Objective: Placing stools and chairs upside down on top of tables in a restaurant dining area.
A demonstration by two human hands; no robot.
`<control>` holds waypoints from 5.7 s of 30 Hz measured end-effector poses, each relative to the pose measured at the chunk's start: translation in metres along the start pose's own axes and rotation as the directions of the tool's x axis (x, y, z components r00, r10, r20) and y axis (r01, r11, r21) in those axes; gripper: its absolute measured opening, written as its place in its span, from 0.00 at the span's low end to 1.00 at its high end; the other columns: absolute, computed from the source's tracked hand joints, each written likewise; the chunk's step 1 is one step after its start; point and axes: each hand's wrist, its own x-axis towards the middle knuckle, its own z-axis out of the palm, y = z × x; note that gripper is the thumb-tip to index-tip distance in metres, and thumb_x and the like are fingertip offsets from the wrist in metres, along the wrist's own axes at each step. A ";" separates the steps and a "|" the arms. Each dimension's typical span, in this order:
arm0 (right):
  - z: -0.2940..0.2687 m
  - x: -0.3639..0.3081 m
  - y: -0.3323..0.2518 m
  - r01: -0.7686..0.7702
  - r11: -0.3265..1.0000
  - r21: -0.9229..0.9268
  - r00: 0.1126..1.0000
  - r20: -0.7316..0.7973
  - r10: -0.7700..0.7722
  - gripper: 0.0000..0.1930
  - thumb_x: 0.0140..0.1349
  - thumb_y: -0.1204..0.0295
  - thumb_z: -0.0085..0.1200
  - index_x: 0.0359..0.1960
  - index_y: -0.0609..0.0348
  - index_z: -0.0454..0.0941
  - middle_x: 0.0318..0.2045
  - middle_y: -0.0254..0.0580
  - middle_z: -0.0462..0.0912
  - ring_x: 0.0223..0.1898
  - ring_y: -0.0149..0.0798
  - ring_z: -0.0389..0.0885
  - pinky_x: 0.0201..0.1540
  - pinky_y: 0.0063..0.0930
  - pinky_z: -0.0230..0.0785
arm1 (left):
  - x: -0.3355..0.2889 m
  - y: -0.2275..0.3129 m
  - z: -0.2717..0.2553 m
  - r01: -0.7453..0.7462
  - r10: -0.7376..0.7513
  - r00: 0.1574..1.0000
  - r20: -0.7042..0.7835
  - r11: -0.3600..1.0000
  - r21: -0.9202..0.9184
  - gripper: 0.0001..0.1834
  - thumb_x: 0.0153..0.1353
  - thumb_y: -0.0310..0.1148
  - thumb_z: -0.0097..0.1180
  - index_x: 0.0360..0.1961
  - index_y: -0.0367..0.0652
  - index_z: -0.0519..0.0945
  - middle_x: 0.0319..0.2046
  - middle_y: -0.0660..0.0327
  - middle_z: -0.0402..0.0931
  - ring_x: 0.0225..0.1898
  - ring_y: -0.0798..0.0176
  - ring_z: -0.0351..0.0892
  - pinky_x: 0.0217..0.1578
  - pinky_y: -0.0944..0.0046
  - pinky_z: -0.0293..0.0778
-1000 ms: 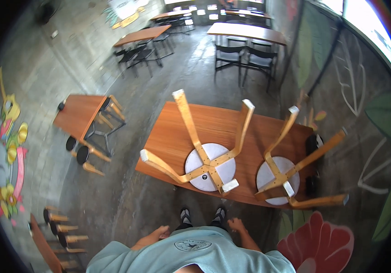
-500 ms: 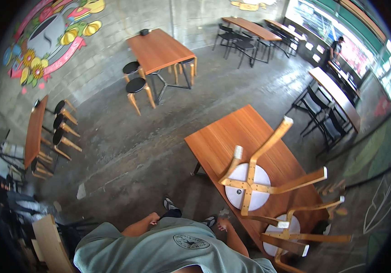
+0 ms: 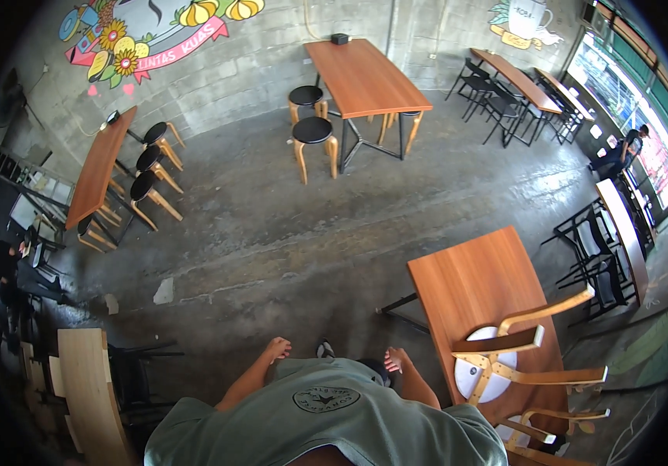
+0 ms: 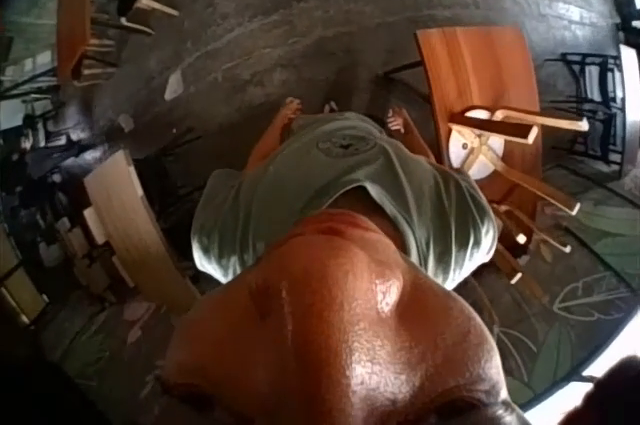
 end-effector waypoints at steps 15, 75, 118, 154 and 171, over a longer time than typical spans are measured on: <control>0.078 0.103 -0.224 -0.081 0.963 -0.257 0.991 0.087 0.106 0.15 0.57 0.58 0.42 0.30 0.57 0.72 0.26 0.43 0.77 0.23 0.43 0.78 0.28 0.39 0.73 | 0.043 -0.054 -0.128 0.342 -0.348 0.938 -0.008 0.927 -0.152 0.11 0.57 0.39 0.47 0.35 0.45 0.74 0.29 0.63 0.77 0.24 0.65 0.75 0.26 0.62 0.72; 0.168 0.590 -1.499 0.264 0.881 0.394 0.950 -0.262 -0.167 0.15 0.56 0.60 0.41 0.28 0.59 0.73 0.20 0.40 0.77 0.18 0.37 0.76 0.20 0.29 0.70 | 0.925 1.164 -0.831 0.127 -0.176 0.978 0.110 0.928 0.351 0.15 0.57 0.42 0.48 0.42 0.46 0.75 0.37 0.62 0.78 0.29 0.63 0.77 0.29 0.62 0.72; 0.464 0.506 -1.619 0.685 -0.677 0.270 0.729 -0.261 0.633 0.24 0.49 0.48 0.42 0.04 0.45 0.54 0.07 0.30 0.64 0.12 0.34 0.60 0.23 0.30 0.60 | 0.896 1.475 -0.735 -0.368 -0.106 0.320 0.942 0.902 0.226 0.39 0.56 0.65 0.34 0.44 0.37 0.74 0.37 0.60 0.77 0.40 0.64 0.74 0.44 0.68 0.66; 0.471 0.157 -1.656 0.903 -0.421 -0.090 -0.011 -0.982 0.186 0.23 0.57 0.50 0.39 0.27 0.62 0.66 0.13 0.47 0.70 0.16 0.44 0.75 0.20 0.39 0.73 | 0.635 1.500 -0.760 -0.763 0.402 -0.283 0.871 0.456 -0.458 0.22 0.42 0.25 0.58 0.43 0.35 0.70 0.23 0.65 0.69 0.27 0.71 0.69 0.27 0.69 0.68; 0.188 0.339 -1.807 0.966 0.253 -0.044 -0.069 -0.994 0.091 0.10 0.57 0.73 0.50 0.19 0.61 0.67 0.08 0.38 0.68 0.06 0.32 0.68 0.06 0.25 0.61 | 0.782 1.743 -0.659 -0.775 0.671 0.090 0.736 0.511 -0.372 0.14 0.48 0.29 0.61 0.15 0.41 0.68 0.09 0.67 0.64 0.06 0.74 0.64 0.06 0.73 0.62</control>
